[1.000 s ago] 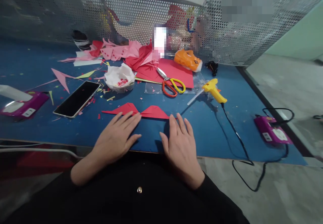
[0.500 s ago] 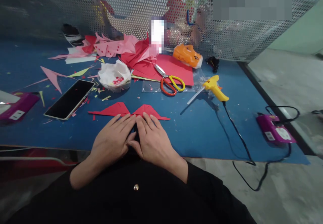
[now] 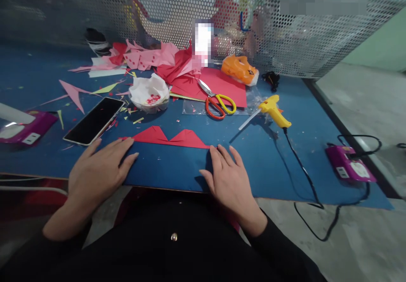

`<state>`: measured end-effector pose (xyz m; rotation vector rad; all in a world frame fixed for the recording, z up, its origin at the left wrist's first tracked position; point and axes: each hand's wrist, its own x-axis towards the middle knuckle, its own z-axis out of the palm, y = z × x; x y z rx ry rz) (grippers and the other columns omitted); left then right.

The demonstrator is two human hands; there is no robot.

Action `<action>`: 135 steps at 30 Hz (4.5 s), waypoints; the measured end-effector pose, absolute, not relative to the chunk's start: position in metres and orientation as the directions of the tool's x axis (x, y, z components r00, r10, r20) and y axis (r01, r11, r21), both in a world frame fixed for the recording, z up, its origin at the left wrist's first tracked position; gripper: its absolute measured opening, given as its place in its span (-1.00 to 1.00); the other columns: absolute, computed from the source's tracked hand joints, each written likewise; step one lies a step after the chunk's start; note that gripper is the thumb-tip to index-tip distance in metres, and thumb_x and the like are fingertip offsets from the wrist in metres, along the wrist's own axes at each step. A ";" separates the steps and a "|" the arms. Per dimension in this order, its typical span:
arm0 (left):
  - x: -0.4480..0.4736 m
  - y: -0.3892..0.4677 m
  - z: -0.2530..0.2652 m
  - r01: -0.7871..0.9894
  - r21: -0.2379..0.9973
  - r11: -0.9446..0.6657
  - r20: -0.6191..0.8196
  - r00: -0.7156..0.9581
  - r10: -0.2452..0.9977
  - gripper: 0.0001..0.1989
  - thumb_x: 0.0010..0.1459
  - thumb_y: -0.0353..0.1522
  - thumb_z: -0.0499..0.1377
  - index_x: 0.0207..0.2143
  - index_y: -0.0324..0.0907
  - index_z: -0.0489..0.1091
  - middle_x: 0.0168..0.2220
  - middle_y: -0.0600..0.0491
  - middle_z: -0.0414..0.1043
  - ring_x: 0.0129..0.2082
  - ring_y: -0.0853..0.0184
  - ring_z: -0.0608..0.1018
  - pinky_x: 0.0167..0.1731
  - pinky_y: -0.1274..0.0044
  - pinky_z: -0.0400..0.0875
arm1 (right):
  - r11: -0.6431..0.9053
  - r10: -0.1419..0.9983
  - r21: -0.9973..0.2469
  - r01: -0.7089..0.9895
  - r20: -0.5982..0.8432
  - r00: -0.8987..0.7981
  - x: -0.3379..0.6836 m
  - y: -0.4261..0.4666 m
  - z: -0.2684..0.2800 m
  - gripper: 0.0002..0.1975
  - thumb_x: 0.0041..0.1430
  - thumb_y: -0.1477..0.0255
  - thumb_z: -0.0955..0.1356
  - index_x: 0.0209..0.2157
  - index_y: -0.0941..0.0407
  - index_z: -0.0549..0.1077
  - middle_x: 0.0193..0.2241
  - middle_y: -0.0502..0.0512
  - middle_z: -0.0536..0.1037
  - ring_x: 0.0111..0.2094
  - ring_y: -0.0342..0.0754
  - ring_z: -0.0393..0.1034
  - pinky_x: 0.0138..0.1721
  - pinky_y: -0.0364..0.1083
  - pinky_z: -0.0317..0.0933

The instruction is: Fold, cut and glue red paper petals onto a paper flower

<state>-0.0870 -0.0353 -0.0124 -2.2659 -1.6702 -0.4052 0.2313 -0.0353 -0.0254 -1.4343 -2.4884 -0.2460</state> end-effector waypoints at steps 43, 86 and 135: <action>0.007 -0.009 0.028 0.588 -0.050 -0.807 0.773 0.535 0.341 -0.77 0.30 -0.49 0.17 -0.05 -0.14 0.53 -0.04 0.00 0.64 -0.09 0.31 0.67 -0.11 0.51 0.54 | 0.719 0.451 0.032 0.695 0.739 -0.500 0.222 -0.016 0.007 -0.70 0.39 0.55 0.24 0.02 0.18 0.54 0.03 0.21 0.62 -0.03 -0.05 0.55 -0.08 -0.09 0.40; -0.006 -0.016 -0.014 0.737 0.522 -0.429 0.314 0.301 0.901 -0.86 0.24 -0.37 0.23 -0.41 -0.16 0.50 -0.25 0.01 0.52 -0.17 0.19 0.49 -0.14 0.31 0.37 | 0.338 0.941 -0.596 0.728 0.232 -0.246 0.189 -0.024 -0.018 -0.93 0.26 0.50 0.36 -0.33 0.14 0.49 -0.27 0.13 0.50 -0.30 -0.01 0.43 -0.26 -0.02 0.28; 0.000 -0.027 -0.017 0.824 0.251 -0.508 0.464 0.358 0.810 -0.91 0.32 -0.35 0.17 -0.19 -0.13 0.47 -0.13 -0.01 0.60 -0.10 0.10 0.52 -0.15 0.26 0.35 | 0.348 0.931 -0.434 0.831 0.262 -0.253 0.184 -0.023 -0.023 -0.88 0.27 0.45 0.36 -0.38 0.12 0.42 -0.31 0.13 0.45 -0.35 -0.01 0.38 -0.32 -0.02 0.25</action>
